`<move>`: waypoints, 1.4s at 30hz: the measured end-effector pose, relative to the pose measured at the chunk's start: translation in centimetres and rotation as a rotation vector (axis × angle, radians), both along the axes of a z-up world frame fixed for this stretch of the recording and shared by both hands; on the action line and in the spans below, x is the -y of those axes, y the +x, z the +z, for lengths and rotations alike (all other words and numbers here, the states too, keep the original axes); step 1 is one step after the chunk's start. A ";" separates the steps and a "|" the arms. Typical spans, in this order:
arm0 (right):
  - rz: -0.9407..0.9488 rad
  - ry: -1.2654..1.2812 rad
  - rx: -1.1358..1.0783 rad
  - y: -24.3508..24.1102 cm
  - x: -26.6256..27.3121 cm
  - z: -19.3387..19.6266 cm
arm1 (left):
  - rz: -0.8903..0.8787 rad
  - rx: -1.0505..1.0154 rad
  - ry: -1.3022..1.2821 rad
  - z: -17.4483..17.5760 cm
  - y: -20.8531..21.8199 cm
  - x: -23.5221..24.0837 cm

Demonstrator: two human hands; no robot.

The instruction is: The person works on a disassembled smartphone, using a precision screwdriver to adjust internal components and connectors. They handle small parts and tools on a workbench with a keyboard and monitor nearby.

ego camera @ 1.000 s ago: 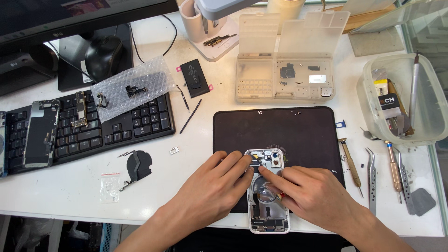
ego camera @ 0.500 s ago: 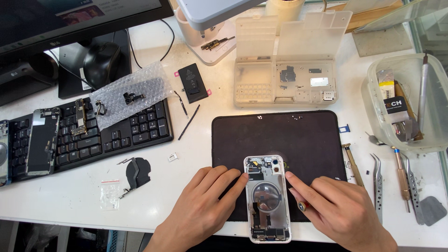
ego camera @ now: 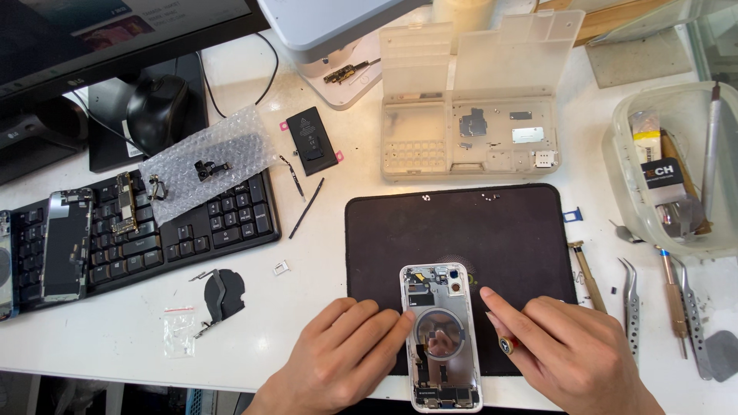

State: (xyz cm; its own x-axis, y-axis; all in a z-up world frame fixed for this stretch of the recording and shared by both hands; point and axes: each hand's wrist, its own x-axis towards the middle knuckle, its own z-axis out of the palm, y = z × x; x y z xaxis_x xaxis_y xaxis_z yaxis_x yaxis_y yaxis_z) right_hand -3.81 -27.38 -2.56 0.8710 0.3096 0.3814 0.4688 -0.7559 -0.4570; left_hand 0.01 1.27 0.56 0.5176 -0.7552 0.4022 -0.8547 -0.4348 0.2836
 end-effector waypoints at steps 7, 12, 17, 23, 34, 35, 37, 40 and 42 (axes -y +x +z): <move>-0.027 -0.019 -0.041 0.1 0.0 -0.6 | 0.010 -0.045 0.029 -0.8 -0.1 0.0; -0.022 -0.035 -0.065 -0.3 0.4 -1.3 | 0.014 -0.049 0.020 -1.3 -0.3 0.0; -0.012 -0.024 -0.077 -0.5 0.7 -2.2 | 0.030 -0.053 0.027 -1.6 -0.3 -0.1; 0.005 -0.022 -0.109 -0.6 0.9 -2.4 | 0.043 -0.074 0.045 -1.6 -0.2 0.3; -0.033 0.054 -0.005 -0.3 0.2 -0.4 | 0.185 -0.029 -0.049 -1.3 -0.2 0.8; -0.059 0.061 0.029 -0.3 0.1 -0.2 | 0.189 -0.029 -0.049 -1.3 -0.2 0.8; -0.111 0.073 0.097 -0.3 -0.1 0.1 | 0.194 -0.030 -0.052 -1.4 -0.3 0.7; -0.149 0.184 0.130 -0.7 0.4 0.7 | 0.184 -0.021 -0.071 -1.5 -0.4 0.5; -0.146 0.405 0.005 -2.0 1.7 1.7 | 0.188 -0.009 -0.083 -1.6 -0.5 0.5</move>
